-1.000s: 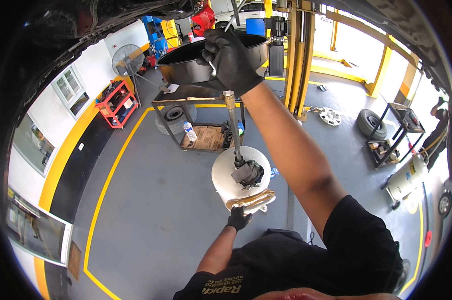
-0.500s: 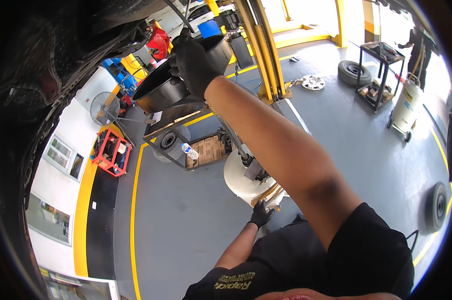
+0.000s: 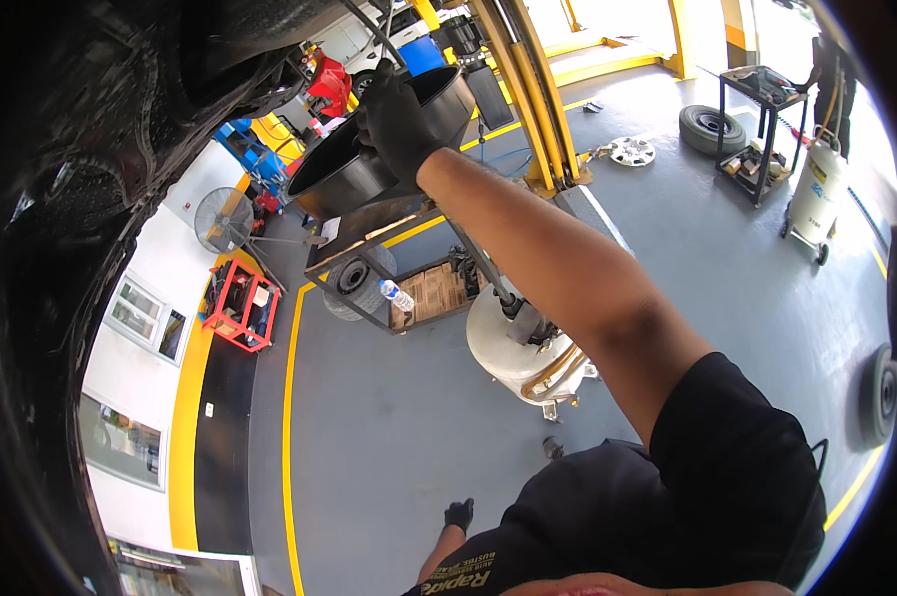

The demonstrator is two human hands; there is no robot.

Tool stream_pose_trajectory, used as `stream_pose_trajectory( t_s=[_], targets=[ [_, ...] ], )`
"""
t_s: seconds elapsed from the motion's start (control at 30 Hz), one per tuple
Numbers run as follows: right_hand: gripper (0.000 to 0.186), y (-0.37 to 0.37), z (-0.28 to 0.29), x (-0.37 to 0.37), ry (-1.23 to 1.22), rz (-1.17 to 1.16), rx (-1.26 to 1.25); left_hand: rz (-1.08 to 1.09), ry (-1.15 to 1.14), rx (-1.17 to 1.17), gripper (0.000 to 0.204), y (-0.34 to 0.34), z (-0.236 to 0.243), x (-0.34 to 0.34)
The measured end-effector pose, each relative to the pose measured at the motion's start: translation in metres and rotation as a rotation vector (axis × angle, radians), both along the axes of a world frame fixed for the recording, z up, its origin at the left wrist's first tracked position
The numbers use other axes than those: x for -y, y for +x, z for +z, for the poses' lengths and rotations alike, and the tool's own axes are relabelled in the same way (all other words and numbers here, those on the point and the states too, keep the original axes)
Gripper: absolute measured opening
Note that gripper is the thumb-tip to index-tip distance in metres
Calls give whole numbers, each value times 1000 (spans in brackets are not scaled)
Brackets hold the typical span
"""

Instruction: The person positions an oil drain pan under a lifted vehicle, then uses a wrench to loosen and remove a bolt from the underside. After removing the bolt, the person sprays brake cleaner on brake pads and the brake rotor, then wipes the components with a cloth.

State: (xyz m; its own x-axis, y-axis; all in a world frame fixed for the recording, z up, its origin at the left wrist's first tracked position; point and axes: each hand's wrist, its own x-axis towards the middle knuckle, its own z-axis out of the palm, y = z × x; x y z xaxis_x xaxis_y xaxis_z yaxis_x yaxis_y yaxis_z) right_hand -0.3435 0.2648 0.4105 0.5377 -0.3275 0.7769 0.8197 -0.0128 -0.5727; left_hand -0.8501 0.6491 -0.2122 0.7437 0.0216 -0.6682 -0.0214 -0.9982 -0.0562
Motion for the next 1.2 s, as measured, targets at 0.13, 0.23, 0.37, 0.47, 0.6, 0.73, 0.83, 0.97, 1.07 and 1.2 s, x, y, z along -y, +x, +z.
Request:
stream_pose_trajectory(
  t_s=[0.13,0.23,0.37,0.47,0.6,0.73,0.83,0.97,1.07,1.2],
  targets=[
    [72,-30,8,12,-72,-81,-48,242,-310,-27,47,-68,-7,15],
    [67,-66,14,26,-879,-925,-85,457,-414,-21,47,-81,-20,27],
    [56,-87,21,33,-1157,-1187,-73,530,-503,10,47,-81,-31,29],
    [49,-82,24,30,-1011,-1161,-8,543,-547,34,47,-81,-31,27],
    [49,-81,26,31,-982,-1106,-72,522,-590,86,48,-79,-25,24],
    [53,-102,30,36,-1086,-1074,-85,821,-608,99,50,-73,-17,25],
    [55,-118,36,37,-1142,-1084,-102,678,-566,54,50,-73,-16,28],
    [56,-134,45,37,-1117,-1019,-140,599,-556,29,50,-80,-23,35],
    [52,-152,48,45,-1332,-1128,-52,563,-559,20,50,-76,-30,40],
    [35,-176,53,47,-802,-321,-427,520,-563,15,50,-41,-31,48]
  ],
)
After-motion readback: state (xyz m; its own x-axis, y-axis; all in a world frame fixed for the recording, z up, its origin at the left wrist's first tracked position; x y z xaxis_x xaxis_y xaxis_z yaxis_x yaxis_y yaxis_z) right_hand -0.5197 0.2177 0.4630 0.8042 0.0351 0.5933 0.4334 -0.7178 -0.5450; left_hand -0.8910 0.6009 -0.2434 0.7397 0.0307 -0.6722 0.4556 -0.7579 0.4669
